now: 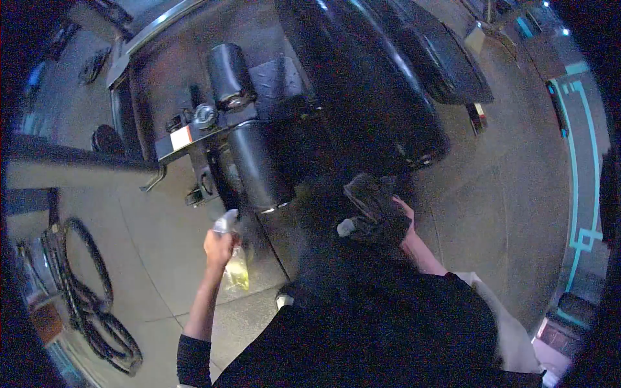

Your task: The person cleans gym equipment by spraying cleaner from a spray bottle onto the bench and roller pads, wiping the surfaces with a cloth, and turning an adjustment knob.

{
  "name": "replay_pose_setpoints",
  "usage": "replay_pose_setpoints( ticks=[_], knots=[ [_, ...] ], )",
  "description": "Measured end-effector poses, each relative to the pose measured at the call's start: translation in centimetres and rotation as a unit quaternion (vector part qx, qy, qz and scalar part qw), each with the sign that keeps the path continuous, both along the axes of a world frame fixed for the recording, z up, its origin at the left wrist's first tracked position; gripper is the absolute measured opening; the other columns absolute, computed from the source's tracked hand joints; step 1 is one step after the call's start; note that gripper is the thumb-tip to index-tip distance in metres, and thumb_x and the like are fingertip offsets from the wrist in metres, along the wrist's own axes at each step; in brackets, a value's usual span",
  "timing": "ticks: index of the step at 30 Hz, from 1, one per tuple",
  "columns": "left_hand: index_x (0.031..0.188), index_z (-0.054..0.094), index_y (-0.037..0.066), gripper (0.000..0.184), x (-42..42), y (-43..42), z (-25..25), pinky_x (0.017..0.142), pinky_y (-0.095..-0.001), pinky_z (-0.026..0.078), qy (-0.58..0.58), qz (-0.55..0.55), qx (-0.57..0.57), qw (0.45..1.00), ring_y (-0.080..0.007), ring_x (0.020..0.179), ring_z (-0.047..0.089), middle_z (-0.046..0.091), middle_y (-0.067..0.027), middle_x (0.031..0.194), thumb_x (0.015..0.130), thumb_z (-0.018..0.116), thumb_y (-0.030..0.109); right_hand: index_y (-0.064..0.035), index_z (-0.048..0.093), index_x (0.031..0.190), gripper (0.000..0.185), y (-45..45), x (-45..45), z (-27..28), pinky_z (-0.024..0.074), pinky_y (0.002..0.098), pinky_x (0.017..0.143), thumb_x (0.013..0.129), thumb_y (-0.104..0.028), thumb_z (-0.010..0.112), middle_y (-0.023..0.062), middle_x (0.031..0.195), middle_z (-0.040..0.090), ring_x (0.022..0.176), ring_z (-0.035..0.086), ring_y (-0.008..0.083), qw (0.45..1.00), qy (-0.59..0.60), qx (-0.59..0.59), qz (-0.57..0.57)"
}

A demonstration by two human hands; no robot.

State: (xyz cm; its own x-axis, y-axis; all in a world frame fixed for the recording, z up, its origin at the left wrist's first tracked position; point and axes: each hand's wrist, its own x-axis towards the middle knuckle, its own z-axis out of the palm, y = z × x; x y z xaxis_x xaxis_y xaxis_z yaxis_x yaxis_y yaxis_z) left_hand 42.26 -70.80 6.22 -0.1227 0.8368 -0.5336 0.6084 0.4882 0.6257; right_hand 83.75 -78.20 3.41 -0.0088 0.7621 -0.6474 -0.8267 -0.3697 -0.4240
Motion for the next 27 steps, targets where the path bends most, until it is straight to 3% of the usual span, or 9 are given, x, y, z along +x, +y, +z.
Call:
replay_pose_setpoints(
  ticks=[3, 11, 15, 16, 18, 19, 21, 23, 27],
  knots=[
    [0.103, 0.063, 0.008, 0.033, -0.6, 0.4, -1.6, 0.061, -0.0293, 0.047, -0.160, 0.051, 0.046, 0.985, -0.0152, 0.061, 0.060, 0.064, -0.0060, 0.069, 0.072, 0.053, 0.010, -0.0023, 0.050, 0.119, 0.035, -0.9, 0.0, -0.7, 0.0468, 0.0395, 0.087, 0.090, -0.018, 0.038, 0.0123, 0.113, 0.057, 0.098, 0.058, 0.0236, 0.965, -0.231, 0.100, 0.072],
    [0.107, 0.059, 0.005, 0.027, 0.1, 2.2, -3.8, 0.048, -0.0217, 0.040, -0.259, 0.106, 0.025, 0.960, -0.0100, 0.054, 0.052, 0.057, -0.0034, 0.068, 0.091, 0.046, 0.022, -0.0031, 0.056, 0.105, 0.025, -1.7, -1.0, 2.0, 0.0485, 0.0371, 0.085, 0.088, -0.014, 0.042, 0.0110, 0.102, 0.061, 0.092, 0.060, 0.0233, 0.999, -0.054, -0.002, 0.006],
    [0.078, 0.066, 0.001, 0.045, 0.8, 1.7, -3.8, 0.055, -0.0308, 0.043, 0.103, 0.072, 0.073, 0.989, -0.0121, 0.055, 0.054, 0.058, -0.0058, 0.059, 0.077, 0.058, 0.045, -0.0038, 0.056, 0.105, 0.025, -3.1, 0.5, 1.6, 0.0486, 0.0375, 0.084, 0.087, -0.017, 0.044, 0.0106, 0.102, 0.061, 0.091, 0.060, 0.0233, 0.990, -0.137, 0.030, 0.029],
    [0.084, 0.065, 0.002, 0.038, 1.2, 2.0, -2.7, 0.073, -0.0426, 0.046, 0.118, 0.079, 0.027, 0.990, -0.0389, 0.079, 0.061, 0.061, -0.0256, 0.077, 0.068, 0.055, 0.035, -0.0038, 0.056, 0.105, 0.025, -2.8, 0.5, 1.7, 0.0486, 0.0375, 0.084, 0.087, -0.017, 0.044, 0.0106, 0.102, 0.061, 0.091, 0.060, 0.0233, 0.990, -0.131, 0.029, 0.038],
    [0.083, 0.065, 0.002, 0.035, 1.5, 1.8, -1.7, 0.072, -0.0434, 0.046, 0.069, 0.060, 0.074, 0.993, -0.0384, 0.078, 0.062, 0.061, -0.0255, 0.076, 0.069, 0.056, 0.033, -0.0048, 0.056, 0.107, 0.030, -2.0, 0.5, 2.1, 0.0479, 0.0382, 0.084, 0.086, -0.023, 0.047, 0.0096, 0.103, 0.061, 0.090, 0.060, 0.0237, 0.994, -0.048, -0.097, -0.011],
    [0.100, 0.067, 0.012, 0.031, 0.6, 1.5, -3.4, 0.057, -0.0313, 0.044, 0.115, -0.012, 0.122, 0.986, -0.0119, 0.056, 0.053, 0.062, -0.0053, 0.062, 0.079, 0.053, 0.029, -0.0048, 0.056, 0.107, 0.030, -1.9, 0.1, 2.3, 0.0479, 0.0382, 0.084, 0.086, -0.023, 0.047, 0.0096, 0.103, 0.061, 0.090, 0.060, 0.0237, 0.994, -0.046, -0.097, -0.006],
    [0.099, 0.067, 0.011, 0.029, 0.3, 1.1, -3.2, 0.056, -0.0306, 0.043, 0.095, 0.012, 0.100, 0.990, -0.0115, 0.055, 0.053, 0.061, -0.0048, 0.061, 0.078, 0.052, 0.024, -0.0052, 0.057, 0.107, 0.031, -1.8, -0.6, 2.4, 0.0471, 0.0380, 0.084, 0.085, -0.025, 0.048, 0.0084, 0.104, 0.061, 0.092, 0.059, 0.0233, 0.951, -0.302, 0.008, 0.058],
    [0.095, 0.068, 0.007, 0.027, 0.9, 1.2, -1.1, 0.050, -0.0283, 0.042, 0.010, 0.094, 0.045, 0.994, -0.0096, 0.054, 0.053, 0.060, -0.0035, 0.060, 0.076, 0.050, 0.012, -0.0040, 0.056, 0.108, 0.028, -2.0, 0.2, 0.3, 0.0479, 0.0356, 0.083, 0.086, -0.019, 0.048, 0.0073, 0.104, 0.060, 0.092, 0.058, 0.0215, 0.960, -0.273, 0.045, 0.053],
    [0.070, 0.066, 0.003, 0.024, 0.9, 0.8, -1.0, 0.051, -0.0326, 0.043, -0.061, 0.142, 0.154, 0.976, -0.0159, 0.050, 0.058, 0.058, -0.0089, 0.052, 0.078, 0.055, 0.022, -0.0070, 0.057, 0.104, 0.024, -0.9, -0.7, 0.1, 0.0466, 0.0364, 0.084, 0.087, -0.021, 0.048, 0.0062, 0.102, 0.060, 0.093, 0.058, 0.0210, 0.951, -0.303, 0.036, 0.048]
  ],
)
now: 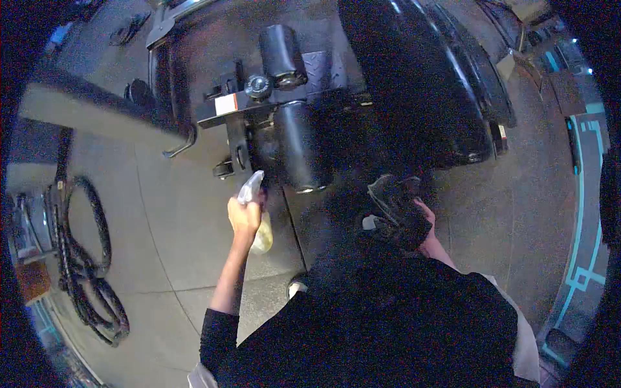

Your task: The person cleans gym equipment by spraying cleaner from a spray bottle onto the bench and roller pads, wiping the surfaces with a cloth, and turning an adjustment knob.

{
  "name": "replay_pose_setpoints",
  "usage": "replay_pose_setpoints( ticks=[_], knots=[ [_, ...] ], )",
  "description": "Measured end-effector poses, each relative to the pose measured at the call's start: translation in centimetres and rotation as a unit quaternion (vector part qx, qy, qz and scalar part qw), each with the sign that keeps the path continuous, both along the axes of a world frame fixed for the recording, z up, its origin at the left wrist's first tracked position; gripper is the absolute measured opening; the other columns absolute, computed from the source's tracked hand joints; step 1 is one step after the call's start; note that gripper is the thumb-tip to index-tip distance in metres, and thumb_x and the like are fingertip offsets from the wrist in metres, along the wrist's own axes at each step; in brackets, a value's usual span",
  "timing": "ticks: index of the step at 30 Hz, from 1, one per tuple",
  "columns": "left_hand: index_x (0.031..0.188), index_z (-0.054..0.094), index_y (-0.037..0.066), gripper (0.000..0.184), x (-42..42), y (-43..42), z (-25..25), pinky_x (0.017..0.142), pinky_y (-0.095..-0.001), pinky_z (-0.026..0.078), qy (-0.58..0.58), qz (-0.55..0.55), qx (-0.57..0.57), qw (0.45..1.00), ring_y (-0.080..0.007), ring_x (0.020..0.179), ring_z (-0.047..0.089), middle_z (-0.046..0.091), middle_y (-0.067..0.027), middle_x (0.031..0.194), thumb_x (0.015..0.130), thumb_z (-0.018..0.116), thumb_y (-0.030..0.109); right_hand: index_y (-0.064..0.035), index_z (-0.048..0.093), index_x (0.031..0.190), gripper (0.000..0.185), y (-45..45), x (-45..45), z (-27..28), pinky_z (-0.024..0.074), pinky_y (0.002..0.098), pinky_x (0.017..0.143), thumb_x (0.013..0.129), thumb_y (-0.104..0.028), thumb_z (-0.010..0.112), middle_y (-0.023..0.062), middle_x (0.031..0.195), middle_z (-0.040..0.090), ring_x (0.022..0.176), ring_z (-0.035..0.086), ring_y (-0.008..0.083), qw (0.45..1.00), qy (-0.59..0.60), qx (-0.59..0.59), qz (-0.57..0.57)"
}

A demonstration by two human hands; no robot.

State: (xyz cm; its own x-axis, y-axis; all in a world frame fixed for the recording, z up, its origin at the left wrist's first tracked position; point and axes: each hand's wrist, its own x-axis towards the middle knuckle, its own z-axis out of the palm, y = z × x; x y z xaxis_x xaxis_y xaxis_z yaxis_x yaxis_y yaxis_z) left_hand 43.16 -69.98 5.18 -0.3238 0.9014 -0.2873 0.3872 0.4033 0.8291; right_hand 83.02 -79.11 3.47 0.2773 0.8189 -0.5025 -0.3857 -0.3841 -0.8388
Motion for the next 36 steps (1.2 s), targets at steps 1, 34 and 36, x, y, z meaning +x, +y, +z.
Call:
replay_pose_setpoints(
  ticks=[1, 34, 36],
  knots=[
    [0.070, 0.066, 0.003, 0.024, -0.1, 0.1, -0.1, 0.051, -0.0326, 0.043, 0.002, 0.005, -0.002, 1.000, -0.0159, 0.050, 0.058, 0.058, -0.0089, 0.052, 0.078, 0.055, 0.022, -0.0070, 0.057, 0.104, 0.024, 0.1, 0.0, -0.2, 0.0466, 0.0364, 0.084, 0.087, -0.021, 0.048, 0.0062, 0.102, 0.060, 0.093, 0.058, 0.0210, 1.000, 0.002, -0.002, 0.005],
    [0.073, 0.065, -0.001, 0.025, -5.6, 5.0, -0.2, 0.056, -0.0322, 0.044, 0.144, 0.097, 0.040, 0.984, -0.0172, 0.056, 0.058, 0.061, -0.0107, 0.058, 0.075, 0.053, 0.021, -0.0006, 0.055, 0.112, 0.029, 2.0, -1.2, 1.6, 0.0458, 0.0374, 0.089, 0.088, -0.013, 0.046, 0.0086, 0.116, 0.054, 0.103, 0.055, 0.0228, 0.997, 0.023, -0.073, 0.007],
    [0.073, 0.064, -0.002, 0.026, -5.4, 4.8, -0.4, 0.058, -0.0340, 0.045, 0.171, 0.066, 0.015, 0.983, -0.0199, 0.057, 0.060, 0.061, -0.0129, 0.059, 0.074, 0.055, 0.022, -0.0076, 0.056, 0.107, 0.030, 1.7, -1.5, 1.9, 0.0494, 0.0412, 0.080, 0.083, -0.026, 0.050, 0.0100, 0.102, 0.060, 0.093, 0.058, 0.0256, 0.998, -0.004, -0.058, 0.034]
  ],
)
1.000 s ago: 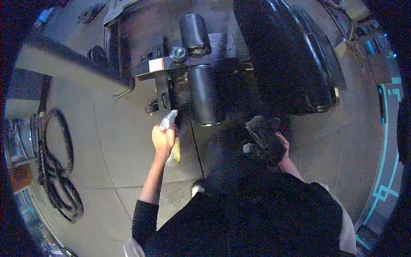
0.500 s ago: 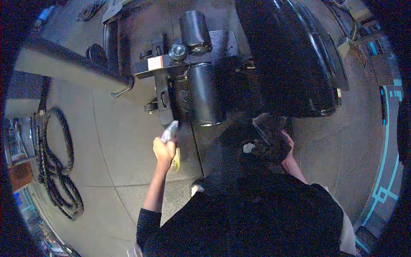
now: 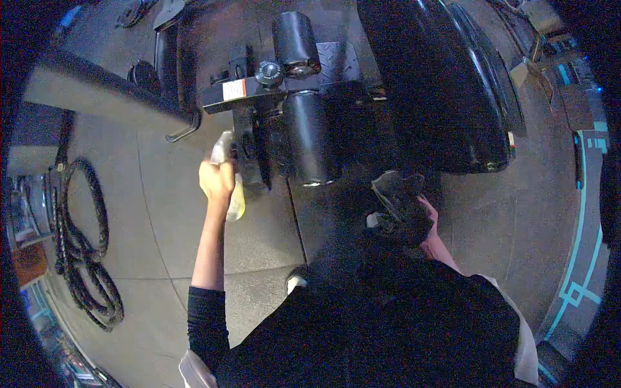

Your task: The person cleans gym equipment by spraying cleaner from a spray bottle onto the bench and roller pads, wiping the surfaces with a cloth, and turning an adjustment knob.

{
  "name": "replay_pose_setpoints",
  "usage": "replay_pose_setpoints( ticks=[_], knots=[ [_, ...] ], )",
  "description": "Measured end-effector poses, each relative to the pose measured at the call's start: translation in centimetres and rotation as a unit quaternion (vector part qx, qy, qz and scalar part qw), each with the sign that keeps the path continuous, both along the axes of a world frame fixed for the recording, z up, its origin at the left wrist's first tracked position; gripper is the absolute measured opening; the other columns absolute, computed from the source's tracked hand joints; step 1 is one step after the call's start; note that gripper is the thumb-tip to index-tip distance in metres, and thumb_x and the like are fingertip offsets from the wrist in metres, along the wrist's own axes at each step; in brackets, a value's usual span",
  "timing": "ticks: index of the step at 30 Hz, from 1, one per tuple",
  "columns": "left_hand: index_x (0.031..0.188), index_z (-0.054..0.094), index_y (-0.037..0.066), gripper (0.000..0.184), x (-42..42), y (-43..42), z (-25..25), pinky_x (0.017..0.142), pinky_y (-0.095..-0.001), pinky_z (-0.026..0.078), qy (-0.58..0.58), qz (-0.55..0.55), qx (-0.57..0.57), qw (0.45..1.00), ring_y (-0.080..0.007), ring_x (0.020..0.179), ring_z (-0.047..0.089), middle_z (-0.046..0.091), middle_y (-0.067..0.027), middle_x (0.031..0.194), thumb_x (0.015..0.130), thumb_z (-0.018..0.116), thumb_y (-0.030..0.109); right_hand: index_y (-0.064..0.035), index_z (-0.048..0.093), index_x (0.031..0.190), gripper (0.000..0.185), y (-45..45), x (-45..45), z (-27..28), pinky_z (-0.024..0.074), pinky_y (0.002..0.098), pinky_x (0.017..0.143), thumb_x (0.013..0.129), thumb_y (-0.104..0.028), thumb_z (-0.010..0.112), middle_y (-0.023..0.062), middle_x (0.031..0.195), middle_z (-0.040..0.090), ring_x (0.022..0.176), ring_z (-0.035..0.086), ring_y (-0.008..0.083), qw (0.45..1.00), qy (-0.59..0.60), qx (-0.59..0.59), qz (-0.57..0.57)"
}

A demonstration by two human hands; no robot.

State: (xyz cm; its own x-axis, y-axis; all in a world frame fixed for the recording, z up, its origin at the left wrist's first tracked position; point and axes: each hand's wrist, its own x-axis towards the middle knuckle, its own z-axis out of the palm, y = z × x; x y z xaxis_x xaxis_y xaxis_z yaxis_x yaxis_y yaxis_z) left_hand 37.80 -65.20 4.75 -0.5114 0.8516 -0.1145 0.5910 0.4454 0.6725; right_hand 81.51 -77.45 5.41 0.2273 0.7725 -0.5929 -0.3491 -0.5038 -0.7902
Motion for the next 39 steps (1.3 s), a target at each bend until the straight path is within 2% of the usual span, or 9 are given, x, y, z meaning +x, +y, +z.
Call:
replay_pose_setpoints(
  ticks=[7, 15, 19, 20, 24, 31, 33, 37, 39],
  knots=[
    [0.069, 0.060, -0.008, 0.031, 3.5, -3.1, 1.5, 0.065, -0.0444, 0.046, 0.018, -0.017, -0.066, 0.998, -0.0423, 0.068, 0.059, 0.057, -0.0284, 0.065, 0.062, 0.064, 0.022, -0.0072, 0.056, 0.106, 0.030, -0.4, 2.6, -3.9, 0.0502, 0.0426, 0.079, 0.083, -0.025, 0.051, 0.0087, 0.100, 0.060, 0.094, 0.058, 0.0249, 0.988, 0.150, 0.000, -0.038],
    [0.080, 0.063, 0.006, 0.020, 5.4, -7.1, 1.7, 0.070, -0.0438, 0.046, 0.025, -0.137, -0.176, 0.975, -0.0377, 0.081, 0.059, 0.063, -0.0212, 0.082, 0.063, 0.057, 0.015, -0.0093, 0.060, 0.100, 0.028, 1.2, 0.4, -0.1, 0.0469, 0.0339, 0.073, 0.080, -0.026, 0.052, 0.0048, 0.095, 0.062, 0.082, 0.057, 0.0207, 0.982, 0.123, -0.023, -0.141],
    [0.087, 0.062, 0.009, 0.028, 7.6, -8.9, 0.9, 0.070, -0.0427, 0.047, 0.073, -0.221, -0.047, 0.971, -0.0376, 0.078, 0.060, 0.062, -0.0192, 0.080, 0.061, 0.056, 0.017, -0.0068, 0.060, 0.099, 0.027, 2.2, 3.6, -2.6, 0.0463, 0.0361, 0.078, 0.082, -0.024, 0.050, 0.0055, 0.095, 0.062, 0.084, 0.057, 0.0215, 0.986, 0.148, -0.071, -0.039],
    [0.087, 0.062, 0.009, 0.028, 7.9, -9.0, 1.3, 0.070, -0.0423, 0.047, 0.021, -0.195, -0.075, 0.978, -0.0376, 0.078, 0.060, 0.062, -0.0193, 0.079, 0.061, 0.056, 0.017, -0.0050, 0.059, 0.102, 0.029, 1.8, 6.0, -7.1, 0.0453, 0.0355, 0.081, 0.082, -0.024, 0.053, 0.0078, 0.099, 0.061, 0.089, 0.057, 0.0224, 0.998, -0.057, 0.010, 0.039],
    [0.086, 0.061, 0.007, 0.028, 7.8, -10.5, 1.3, 0.070, -0.0414, 0.046, -0.072, -0.161, -0.064, 0.982, -0.0366, 0.077, 0.060, 0.062, -0.0180, 0.076, 0.060, 0.057, 0.015, 0.0002, 0.052, 0.111, 0.040, 5.7, -3.4, 3.1, 0.0429, 0.0377, 0.086, 0.082, -0.026, 0.059, 0.0163, 0.108, 0.056, 0.097, 0.055, 0.0300, 0.898, -0.392, 0.071, 0.187],
    [0.091, 0.056, 0.006, 0.035, 6.6, -16.5, 1.1, 0.081, -0.0415, 0.038, -0.086, -0.185, 0.035, 0.978, -0.0304, 0.086, 0.055, 0.060, -0.0130, 0.091, 0.056, 0.058, 0.013, 0.0016, 0.048, 0.113, 0.054, 15.6, -12.0, -5.0, 0.0272, 0.0504, 0.099, 0.067, -0.022, 0.066, 0.0215, 0.130, 0.036, 0.119, 0.034, 0.0375, 0.614, -0.589, 0.337, 0.403],
    [0.090, 0.056, 0.006, 0.036, 6.4, -17.5, 0.6, 0.083, -0.0410, 0.037, -0.057, -0.189, 0.070, 0.978, -0.0319, 0.087, 0.055, 0.061, -0.0134, 0.093, 0.055, 0.058, 0.013, -0.0024, 0.052, 0.113, 0.053, 18.2, -13.5, -4.8, 0.0255, 0.0522, 0.100, 0.066, -0.024, 0.063, 0.0190, 0.132, 0.037, 0.120, 0.033, 0.0379, 0.405, -0.653, 0.223, 0.600],
    [0.090, 0.056, 0.004, 0.037, 6.3, -17.7, 1.4, 0.083, -0.0407, 0.037, -0.064, -0.229, 0.132, 0.962, -0.0328, 0.087, 0.055, 0.061, -0.0140, 0.091, 0.054, 0.058, 0.012, -0.0071, 0.056, 0.112, 0.046, 18.9, -13.3, -10.1, 0.0261, 0.0540, 0.098, 0.071, -0.027, 0.059, 0.0148, 0.131, 0.042, 0.118, 0.036, 0.0360, 0.412, -0.687, 0.317, 0.508],
    [0.091, 0.056, 0.005, 0.036, 6.7, -17.5, 1.3, 0.082, -0.0399, 0.038, -0.063, -0.228, 0.149, 0.960, -0.0318, 0.083, 0.055, 0.061, -0.0137, 0.090, 0.055, 0.057, 0.012, -0.0083, 0.057, 0.111, 0.042, 19.3, -12.8, -11.2, 0.0307, 0.0521, 0.094, 0.073, -0.025, 0.057, 0.0104, 0.128, 0.046, 0.116, 0.040, 0.0311, 0.596, -0.642, 0.232, 0.422]
  ],
)
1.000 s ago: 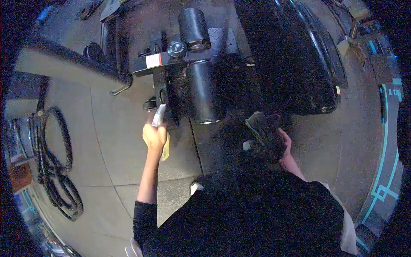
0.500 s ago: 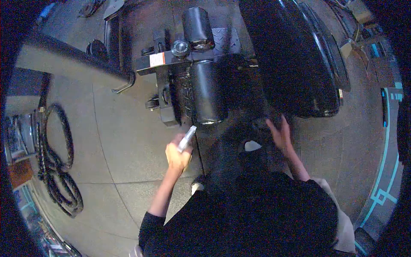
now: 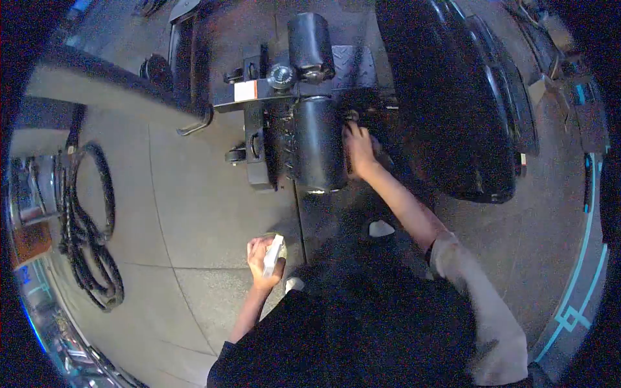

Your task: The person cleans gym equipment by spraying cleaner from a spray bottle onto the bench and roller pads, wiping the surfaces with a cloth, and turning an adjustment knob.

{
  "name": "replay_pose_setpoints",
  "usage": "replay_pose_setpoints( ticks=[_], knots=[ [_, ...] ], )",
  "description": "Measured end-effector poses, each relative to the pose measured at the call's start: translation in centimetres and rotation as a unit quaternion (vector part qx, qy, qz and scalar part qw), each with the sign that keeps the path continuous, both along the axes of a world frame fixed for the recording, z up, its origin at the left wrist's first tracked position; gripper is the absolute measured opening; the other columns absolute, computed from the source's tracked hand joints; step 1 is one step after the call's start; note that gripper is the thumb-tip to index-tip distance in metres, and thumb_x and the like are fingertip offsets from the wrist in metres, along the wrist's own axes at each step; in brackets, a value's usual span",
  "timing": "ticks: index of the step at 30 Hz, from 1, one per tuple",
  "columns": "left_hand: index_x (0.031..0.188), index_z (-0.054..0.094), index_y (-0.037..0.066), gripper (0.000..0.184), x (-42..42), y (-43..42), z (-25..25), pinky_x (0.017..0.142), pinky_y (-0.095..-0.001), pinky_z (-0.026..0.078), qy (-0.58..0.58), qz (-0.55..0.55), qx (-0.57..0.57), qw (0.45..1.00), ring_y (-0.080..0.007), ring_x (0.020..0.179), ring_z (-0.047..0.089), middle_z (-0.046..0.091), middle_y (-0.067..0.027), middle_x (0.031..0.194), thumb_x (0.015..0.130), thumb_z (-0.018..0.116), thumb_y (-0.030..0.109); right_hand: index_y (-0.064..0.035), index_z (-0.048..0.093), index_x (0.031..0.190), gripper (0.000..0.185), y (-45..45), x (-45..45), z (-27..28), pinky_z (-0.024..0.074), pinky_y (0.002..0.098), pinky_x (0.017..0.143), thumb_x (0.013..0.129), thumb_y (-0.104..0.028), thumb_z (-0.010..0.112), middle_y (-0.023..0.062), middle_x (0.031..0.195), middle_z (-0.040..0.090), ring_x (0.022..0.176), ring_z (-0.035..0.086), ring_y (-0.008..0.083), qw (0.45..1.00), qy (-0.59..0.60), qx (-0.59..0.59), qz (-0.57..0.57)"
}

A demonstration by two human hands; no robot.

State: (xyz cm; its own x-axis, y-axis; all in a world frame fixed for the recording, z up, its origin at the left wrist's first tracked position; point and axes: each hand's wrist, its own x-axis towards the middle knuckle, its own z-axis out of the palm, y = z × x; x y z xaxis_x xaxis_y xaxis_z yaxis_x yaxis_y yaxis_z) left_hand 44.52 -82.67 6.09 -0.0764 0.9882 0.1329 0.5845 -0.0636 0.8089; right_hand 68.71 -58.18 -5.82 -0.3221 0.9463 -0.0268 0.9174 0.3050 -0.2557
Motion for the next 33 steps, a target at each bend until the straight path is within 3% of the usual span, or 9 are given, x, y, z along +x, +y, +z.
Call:
replay_pose_setpoints(
  ticks=[4, 10, 12, 14, 16, 17, 21, 24, 33],
  knots=[
    [0.090, 0.056, 0.005, 0.034, 0.5, 0.6, -0.1, 0.081, -0.0391, 0.038, 0.035, 0.035, -0.022, 0.999, -0.0298, 0.080, 0.056, 0.061, -0.0127, 0.090, 0.056, 0.056, 0.010, -0.0065, 0.056, 0.113, 0.044, 0.4, 4.4, 5.5, 0.0375, 0.0417, 0.088, 0.069, -0.001, 0.057, 0.0068, 0.124, 0.050, 0.115, 0.041, 0.0254, 0.998, -0.011, 0.046, 0.039],
    [0.089, 0.054, 0.004, 0.033, 0.6, 0.2, -0.6, 0.078, -0.0402, 0.038, 0.022, 0.042, -0.014, 0.999, -0.0315, 0.079, 0.055, 0.060, -0.0140, 0.090, 0.058, 0.058, 0.011, -0.0017, 0.051, 0.118, 0.046, -0.7, 3.1, 3.3, 0.0371, 0.0452, 0.091, 0.072, -0.005, 0.054, 0.0131, 0.121, 0.050, 0.113, 0.042, 0.0339, 0.992, -0.022, 0.071, -0.106],
    [0.090, 0.053, 0.004, 0.033, 0.5, -0.4, -0.9, 0.078, -0.0412, 0.037, 0.041, 0.034, -0.012, 0.998, -0.0319, 0.080, 0.054, 0.060, -0.0149, 0.090, 0.059, 0.058, 0.013, -0.0045, 0.051, 0.119, 0.050, 0.4, 1.8, 2.4, 0.0369, 0.0440, 0.088, 0.069, -0.008, 0.057, 0.0104, 0.117, 0.053, 0.113, 0.041, 0.0290, 0.994, -0.028, 0.071, -0.078],
    [0.091, 0.051, 0.004, 0.034, 0.7, -0.9, -0.9, 0.079, -0.0418, 0.037, 0.047, 0.038, -0.027, 0.998, -0.0318, 0.082, 0.055, 0.060, -0.0148, 0.090, 0.059, 0.058, 0.014, -0.0021, 0.059, 0.100, 0.027, -0.1, 1.8, 0.7, 0.0387, 0.0446, 0.087, 0.075, -0.012, 0.053, 0.0134, 0.109, 0.054, 0.107, 0.045, 0.0328, 0.983, 0.035, 0.178, -0.042],
    [0.092, 0.050, 0.004, 0.035, 0.9, -0.5, -1.0, 0.081, -0.0415, 0.037, 0.043, 0.039, 0.010, 0.998, -0.0318, 0.083, 0.055, 0.060, -0.0143, 0.092, 0.059, 0.058, 0.014, -0.0037, 0.060, 0.094, 0.023, -0.6, 2.1, 0.1, 0.0399, 0.0444, 0.082, 0.074, -0.013, 0.053, 0.0137, 0.107, 0.055, 0.104, 0.047, 0.0305, 0.994, 0.070, 0.037, 0.078],
    [0.094, 0.050, 0.004, 0.037, 0.9, -0.4, -0.9, 0.082, -0.0412, 0.037, 0.047, 0.034, -0.006, 0.998, -0.0314, 0.084, 0.056, 0.060, -0.0137, 0.093, 0.060, 0.058, 0.014, -0.0070, 0.060, 0.097, 0.026, -1.6, 3.1, 0.1, 0.0407, 0.0445, 0.077, 0.072, -0.014, 0.056, 0.0110, 0.111, 0.054, 0.101, 0.047, 0.0306, 0.971, -0.023, 0.106, 0.211],
    [0.096, 0.050, 0.005, 0.037, 0.4, 0.2, -0.7, 0.082, -0.0410, 0.038, 0.057, 0.022, -0.026, 0.998, -0.0308, 0.084, 0.055, 0.060, -0.0126, 0.093, 0.061, 0.057, 0.015, -0.0119, 0.058, 0.109, 0.041, -5.4, 5.7, 3.7, 0.0405, 0.0429, 0.085, 0.069, -0.014, 0.063, 0.0053, 0.123, 0.049, 0.106, 0.043, 0.0323, 0.995, 0.054, 0.046, 0.073],
    [0.094, 0.052, 0.005, 0.036, 0.0, 0.5, -0.8, 0.082, -0.0393, 0.039, -0.001, 0.053, -0.024, 0.998, -0.0300, 0.084, 0.054, 0.060, -0.0113, 0.091, 0.059, 0.054, 0.011, -0.0147, 0.056, 0.117, 0.047, -7.0, 7.2, 4.4, 0.0393, 0.0390, 0.079, 0.070, -0.010, 0.061, 0.0046, 0.122, 0.051, 0.103, 0.046, 0.0262, 0.996, -0.021, 0.077, 0.045],
    [0.092, 0.055, 0.005, 0.039, 0.0, -0.3, -0.6, 0.079, -0.0360, 0.042, -0.059, 0.070, -0.021, 0.996, -0.0278, 0.084, 0.053, 0.061, -0.0081, 0.087, 0.054, 0.049, 0.001, -0.0131, 0.049, 0.125, 0.054, -0.8, 6.4, 2.1, 0.0367, 0.0443, 0.092, 0.072, -0.004, 0.058, 0.0124, 0.121, 0.051, 0.117, 0.041, 0.0309, 0.994, 0.017, 0.108, -0.016]
  ],
)
